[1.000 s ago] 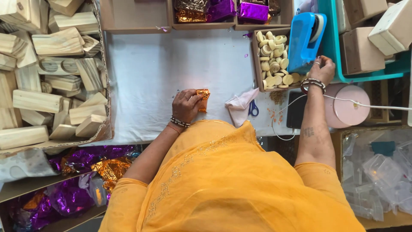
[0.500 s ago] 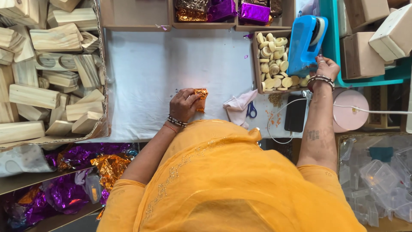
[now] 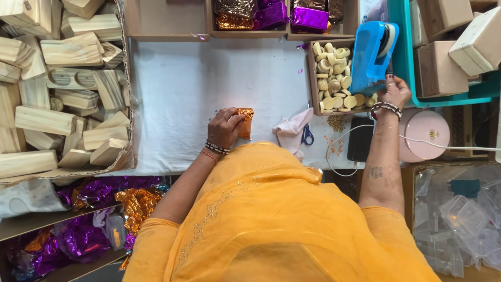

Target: Wrapping wooden blocks in decorative foil and paper.

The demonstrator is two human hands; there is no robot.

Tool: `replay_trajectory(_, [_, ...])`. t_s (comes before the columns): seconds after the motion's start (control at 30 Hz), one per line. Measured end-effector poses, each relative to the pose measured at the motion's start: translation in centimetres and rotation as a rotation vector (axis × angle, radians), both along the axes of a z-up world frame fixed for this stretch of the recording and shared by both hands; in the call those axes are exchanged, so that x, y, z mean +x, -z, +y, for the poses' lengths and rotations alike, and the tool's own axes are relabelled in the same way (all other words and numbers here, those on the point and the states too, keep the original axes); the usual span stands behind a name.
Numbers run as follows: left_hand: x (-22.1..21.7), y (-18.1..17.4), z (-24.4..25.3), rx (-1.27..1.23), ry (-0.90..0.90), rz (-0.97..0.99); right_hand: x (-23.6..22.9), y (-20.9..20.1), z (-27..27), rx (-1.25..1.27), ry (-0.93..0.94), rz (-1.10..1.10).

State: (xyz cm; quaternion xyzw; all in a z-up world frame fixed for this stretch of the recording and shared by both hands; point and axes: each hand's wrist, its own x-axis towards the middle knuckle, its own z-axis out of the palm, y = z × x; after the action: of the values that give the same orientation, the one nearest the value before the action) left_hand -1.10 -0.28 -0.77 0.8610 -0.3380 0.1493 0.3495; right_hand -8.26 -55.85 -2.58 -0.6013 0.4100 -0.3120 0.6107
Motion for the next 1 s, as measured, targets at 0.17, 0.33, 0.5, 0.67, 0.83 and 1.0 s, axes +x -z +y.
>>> replay_trajectory(0.17, [-0.1, 0.0, 0.1, 0.001, -0.002, 0.014, -0.1, -1.8, 1.4, 0.000, 0.025, 0.103])
replay_trajectory(0.33, [-0.1, 0.1, 0.1, 0.003, 0.011, 0.003, -0.4, -1.8, 1.0, 0.126, 0.007, 0.080])
replay_trajectory(0.5, [-0.1, 0.4, 0.2, 0.015, 0.014, 0.001, -0.8, -1.8, 0.8, 0.173, 0.042, 0.065])
replay_trajectory(0.67, [-0.2, 0.4, 0.2, 0.019, 0.008, 0.010, -1.4, -0.1, 0.0, 0.208, 0.045, 0.081])
replay_trajectory(0.83, [-0.2, 0.3, 0.3, 0.023, 0.009, -0.001, -1.7, 1.2, 0.3, 0.245, 0.038, 0.106])
replay_trajectory(1.0, [-0.3, 0.4, 0.3, 0.020, 0.015, 0.004, -2.0, 2.7, -0.1, 0.258, 0.046, 0.130])
